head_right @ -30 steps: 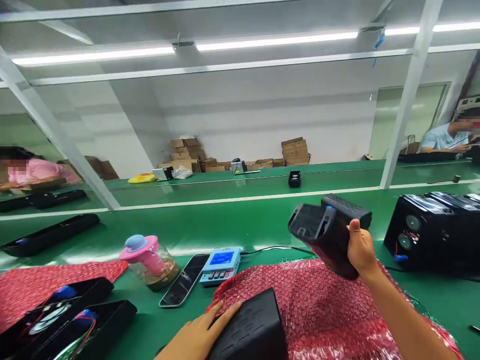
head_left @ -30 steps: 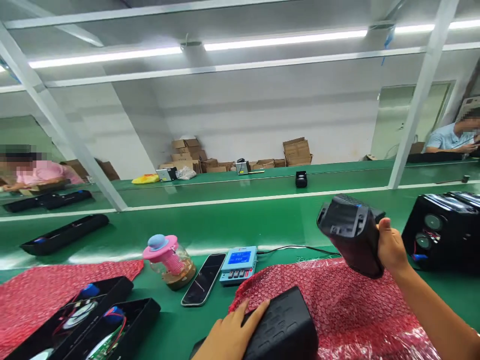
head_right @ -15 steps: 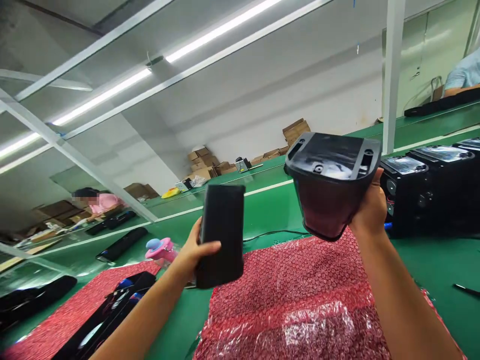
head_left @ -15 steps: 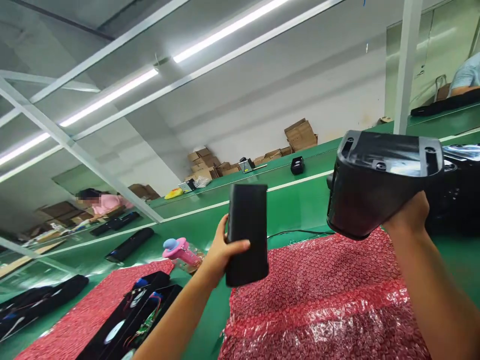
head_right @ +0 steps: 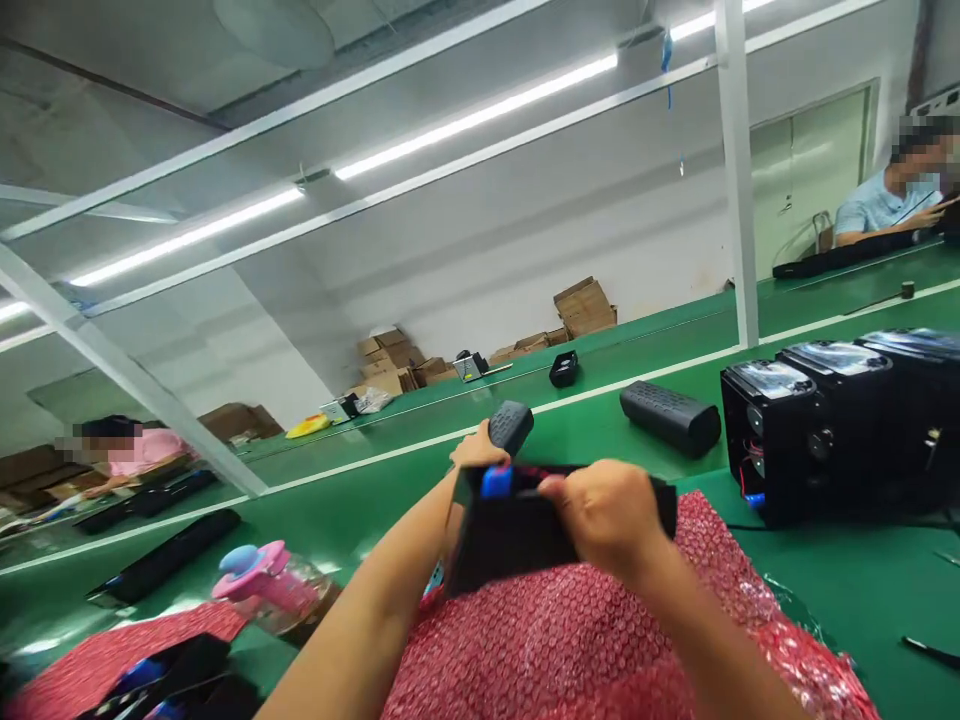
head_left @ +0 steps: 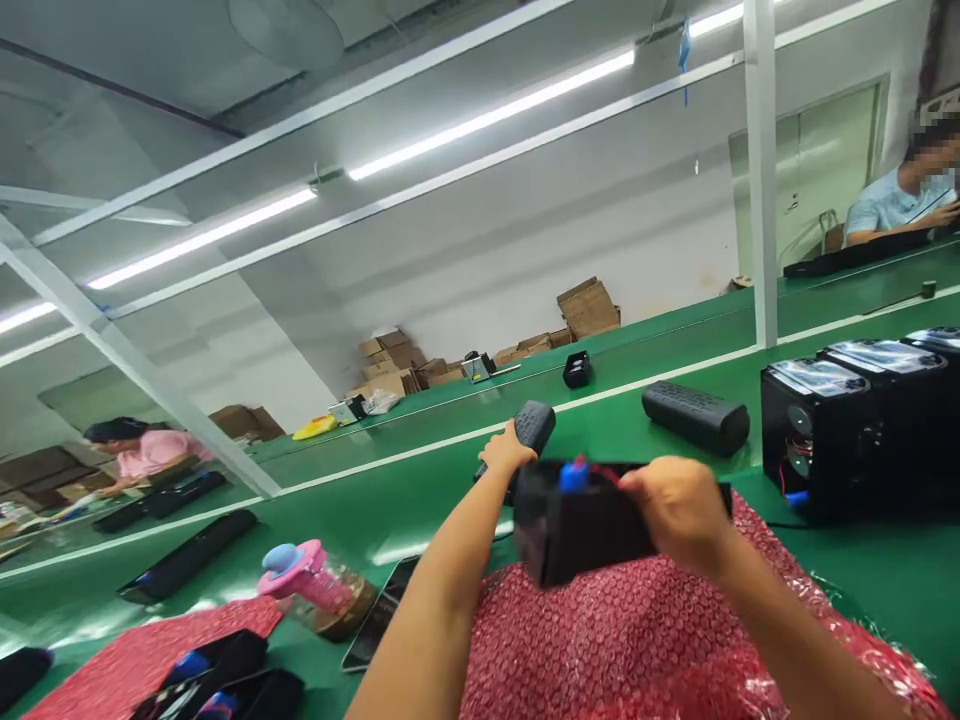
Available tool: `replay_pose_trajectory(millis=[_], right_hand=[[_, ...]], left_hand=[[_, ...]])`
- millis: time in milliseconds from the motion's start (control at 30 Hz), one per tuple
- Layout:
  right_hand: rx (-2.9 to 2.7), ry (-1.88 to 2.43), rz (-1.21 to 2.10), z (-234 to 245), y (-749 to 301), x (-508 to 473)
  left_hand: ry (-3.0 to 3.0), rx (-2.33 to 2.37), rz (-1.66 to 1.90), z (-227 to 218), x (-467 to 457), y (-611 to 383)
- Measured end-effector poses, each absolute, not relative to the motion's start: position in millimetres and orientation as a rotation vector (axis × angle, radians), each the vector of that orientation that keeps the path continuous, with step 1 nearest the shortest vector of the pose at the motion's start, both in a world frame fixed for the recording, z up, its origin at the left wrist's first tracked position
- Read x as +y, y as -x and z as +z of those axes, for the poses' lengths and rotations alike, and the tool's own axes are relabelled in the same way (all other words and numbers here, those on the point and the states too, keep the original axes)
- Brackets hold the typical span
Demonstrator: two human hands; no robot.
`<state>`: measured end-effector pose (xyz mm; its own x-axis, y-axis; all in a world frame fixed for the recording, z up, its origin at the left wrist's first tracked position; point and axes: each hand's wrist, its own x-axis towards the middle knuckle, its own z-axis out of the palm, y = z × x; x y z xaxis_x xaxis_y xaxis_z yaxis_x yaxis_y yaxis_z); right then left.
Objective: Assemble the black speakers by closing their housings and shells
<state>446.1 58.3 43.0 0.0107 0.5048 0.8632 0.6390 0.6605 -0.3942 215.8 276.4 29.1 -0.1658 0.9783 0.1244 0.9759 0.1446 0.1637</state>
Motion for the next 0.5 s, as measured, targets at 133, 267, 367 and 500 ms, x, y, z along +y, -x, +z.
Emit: replay_pose_trajectory(millis=[133,267,367,500], right_hand=[[-1.871,0.889,-0.349,13,-389,63],[-1.961,0.92,-0.434,-11,-371,72],[-2.031,0.899,-0.452,-22,-371,71],[-2.146,0.697,-0.42,-41,-365,65]], left_hand=[[-2.026,2.326,0.094,8,298,-225],[-2.155,2.177,0.004,1,308,-213],[-2.266,2.062,0.06,-3,296,-196],[-2.436,1.874,0.227,-13,245,-157]])
